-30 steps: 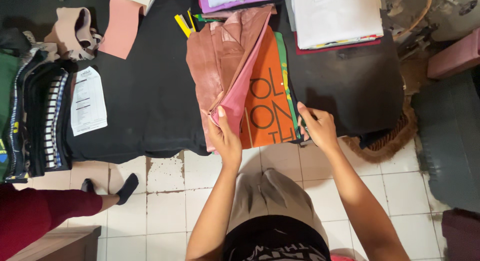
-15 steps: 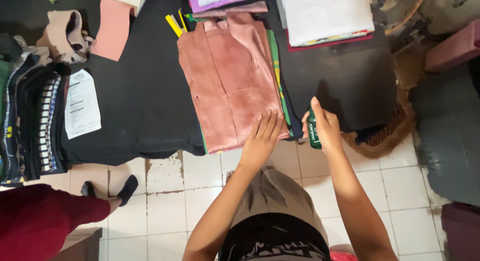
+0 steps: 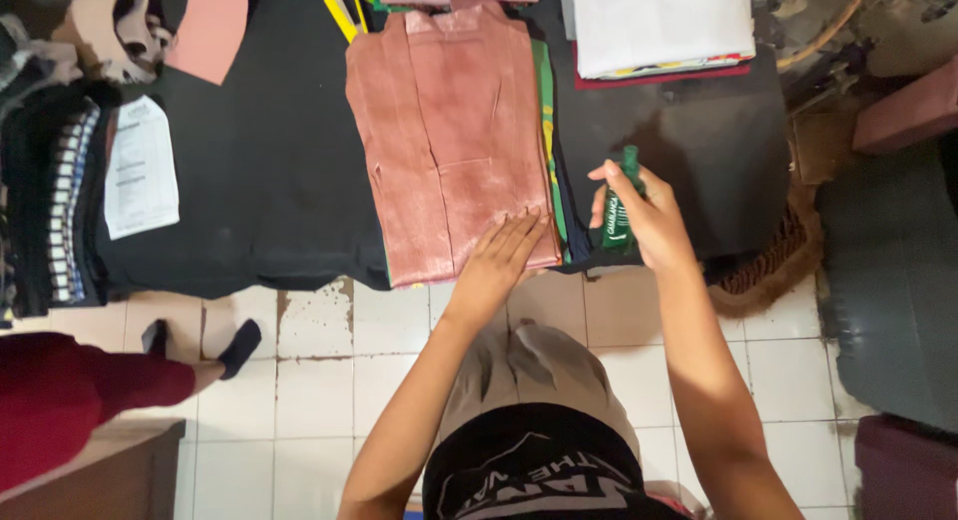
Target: The person folds various shirts and pants on a table, smoothing each item and stacking them neatly. They handle t-shirts, button-downs, and trousers one by one, occasionally using a small green bottle to press down on the fabric.
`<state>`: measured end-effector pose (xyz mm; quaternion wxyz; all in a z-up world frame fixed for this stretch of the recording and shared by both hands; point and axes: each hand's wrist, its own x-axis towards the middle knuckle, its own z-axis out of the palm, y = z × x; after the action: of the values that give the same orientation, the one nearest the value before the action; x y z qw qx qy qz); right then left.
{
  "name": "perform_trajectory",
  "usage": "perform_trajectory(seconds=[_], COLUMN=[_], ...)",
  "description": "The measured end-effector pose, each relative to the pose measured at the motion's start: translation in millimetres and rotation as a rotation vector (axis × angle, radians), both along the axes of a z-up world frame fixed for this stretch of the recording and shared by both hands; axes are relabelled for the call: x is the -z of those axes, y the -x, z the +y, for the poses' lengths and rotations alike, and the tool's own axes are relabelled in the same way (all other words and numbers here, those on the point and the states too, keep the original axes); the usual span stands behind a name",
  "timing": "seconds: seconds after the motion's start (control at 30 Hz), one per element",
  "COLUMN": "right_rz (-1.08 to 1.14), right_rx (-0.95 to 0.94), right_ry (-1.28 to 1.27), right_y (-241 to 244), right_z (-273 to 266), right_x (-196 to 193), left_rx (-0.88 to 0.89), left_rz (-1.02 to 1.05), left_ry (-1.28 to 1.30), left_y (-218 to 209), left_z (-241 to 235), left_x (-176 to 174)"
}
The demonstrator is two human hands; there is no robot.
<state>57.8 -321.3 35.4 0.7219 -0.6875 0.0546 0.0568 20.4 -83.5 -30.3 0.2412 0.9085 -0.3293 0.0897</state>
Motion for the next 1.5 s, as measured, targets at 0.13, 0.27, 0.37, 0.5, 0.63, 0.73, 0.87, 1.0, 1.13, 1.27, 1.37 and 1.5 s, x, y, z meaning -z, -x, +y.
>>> perform_trajectory(seconds=[0.13,0.27,0.37,0.5,0.63,0.73,0.87,1.0,1.13,1.27,1.37,1.5], right_rz=[0.05,0.119,0.178,0.179,0.197,0.198,0.207,0.178,0.188,0.178,0.225,0.123], right_rx=[0.023,0.062,0.067,0.055,0.019,-0.013,-0.028,0.02,-0.013,-0.042,-0.003,0.069], right_ry=[-0.028,-0.066,-0.097,-0.117,-0.127,-0.125,-0.111,-0.249,-0.143,-0.126,-0.104,-0.093], right_y=[19,41,51,64,66,61,44,9,-22,-45,-68,-103], right_z=[-17,-24,-26,-28,-32,-32,-23,6,46,80,87,86], right_x=[10,31,44,59,60,54,38,18,8,8,12,20], left_rx=[0.002,-0.005,-0.015,-0.107,-0.326,-0.371,-0.406,-0.539,-0.616,-0.634,-0.645,-0.632], left_rz=[0.065,0.111,0.094,-0.066,-0.324,-0.303,-0.163,-0.093,-0.051,-0.033,-0.011,-0.024], left_ry=[0.099,0.141,0.119,0.028,-0.231,-0.233,0.21,0.659,0.866,0.902,0.915,0.933], left_y=[2,4,4,14,17,12,3,-5,-10,-17,-18,-21], left_z=[0,1,-2,-16,-38,-46,-35,-17,-3,6,11,15], left_x=[-10,-20,-25,-20,-15,-17,-39,-74,-98,-107,-108,-108])
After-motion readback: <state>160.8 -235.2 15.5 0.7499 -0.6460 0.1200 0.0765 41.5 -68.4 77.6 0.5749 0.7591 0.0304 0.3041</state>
